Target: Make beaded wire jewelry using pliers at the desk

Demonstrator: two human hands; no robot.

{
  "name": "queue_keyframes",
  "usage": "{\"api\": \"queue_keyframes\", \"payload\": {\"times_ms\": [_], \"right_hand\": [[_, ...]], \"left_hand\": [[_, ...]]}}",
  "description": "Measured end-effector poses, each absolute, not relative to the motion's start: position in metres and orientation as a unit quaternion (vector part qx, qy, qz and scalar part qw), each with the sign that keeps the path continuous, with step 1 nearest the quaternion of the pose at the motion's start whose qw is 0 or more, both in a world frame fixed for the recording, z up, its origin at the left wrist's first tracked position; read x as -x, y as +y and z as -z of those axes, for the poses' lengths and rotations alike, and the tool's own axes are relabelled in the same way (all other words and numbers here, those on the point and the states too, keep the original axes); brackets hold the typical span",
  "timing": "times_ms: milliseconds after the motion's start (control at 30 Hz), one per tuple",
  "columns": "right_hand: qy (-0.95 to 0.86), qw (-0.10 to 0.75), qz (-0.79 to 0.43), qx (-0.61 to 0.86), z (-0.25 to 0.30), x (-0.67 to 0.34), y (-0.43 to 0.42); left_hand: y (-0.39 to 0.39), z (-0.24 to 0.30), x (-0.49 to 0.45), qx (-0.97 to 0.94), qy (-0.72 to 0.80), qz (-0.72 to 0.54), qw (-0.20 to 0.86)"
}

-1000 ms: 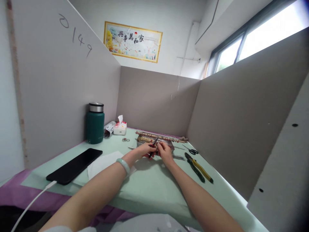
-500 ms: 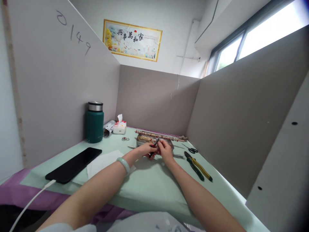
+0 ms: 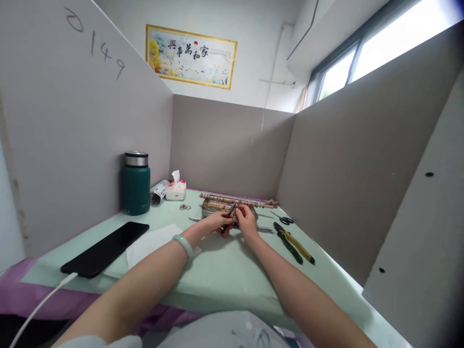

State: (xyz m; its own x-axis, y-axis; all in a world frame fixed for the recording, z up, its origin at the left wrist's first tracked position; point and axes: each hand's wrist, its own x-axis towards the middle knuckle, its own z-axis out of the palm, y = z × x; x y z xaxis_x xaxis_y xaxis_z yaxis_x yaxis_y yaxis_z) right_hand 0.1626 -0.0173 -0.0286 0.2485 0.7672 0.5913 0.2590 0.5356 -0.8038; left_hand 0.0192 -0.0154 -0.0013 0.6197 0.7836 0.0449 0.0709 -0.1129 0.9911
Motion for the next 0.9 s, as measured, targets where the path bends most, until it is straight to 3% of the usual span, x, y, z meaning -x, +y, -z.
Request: {"api": "queue_keyframes", "payload": {"times_ms": [300, 467, 900], "right_hand": [[-0.625, 0.6, -0.241, 0.438, 0.029, -0.152, -0.024], [-0.649, 0.597, -0.188, 0.432, 0.033, -0.149, -0.021], [-0.635, 0.6, -0.196, 0.446, 0.036, -0.145, -0.018]], "left_hand": [[-0.005, -0.005, -0.017, -0.628, 0.325, -0.468, 0.53], [-0.001, -0.006, -0.017, -0.629, 0.32, -0.476, 0.525], [0.002, -0.007, -0.016, -0.632, 0.317, -0.485, 0.514]]}}
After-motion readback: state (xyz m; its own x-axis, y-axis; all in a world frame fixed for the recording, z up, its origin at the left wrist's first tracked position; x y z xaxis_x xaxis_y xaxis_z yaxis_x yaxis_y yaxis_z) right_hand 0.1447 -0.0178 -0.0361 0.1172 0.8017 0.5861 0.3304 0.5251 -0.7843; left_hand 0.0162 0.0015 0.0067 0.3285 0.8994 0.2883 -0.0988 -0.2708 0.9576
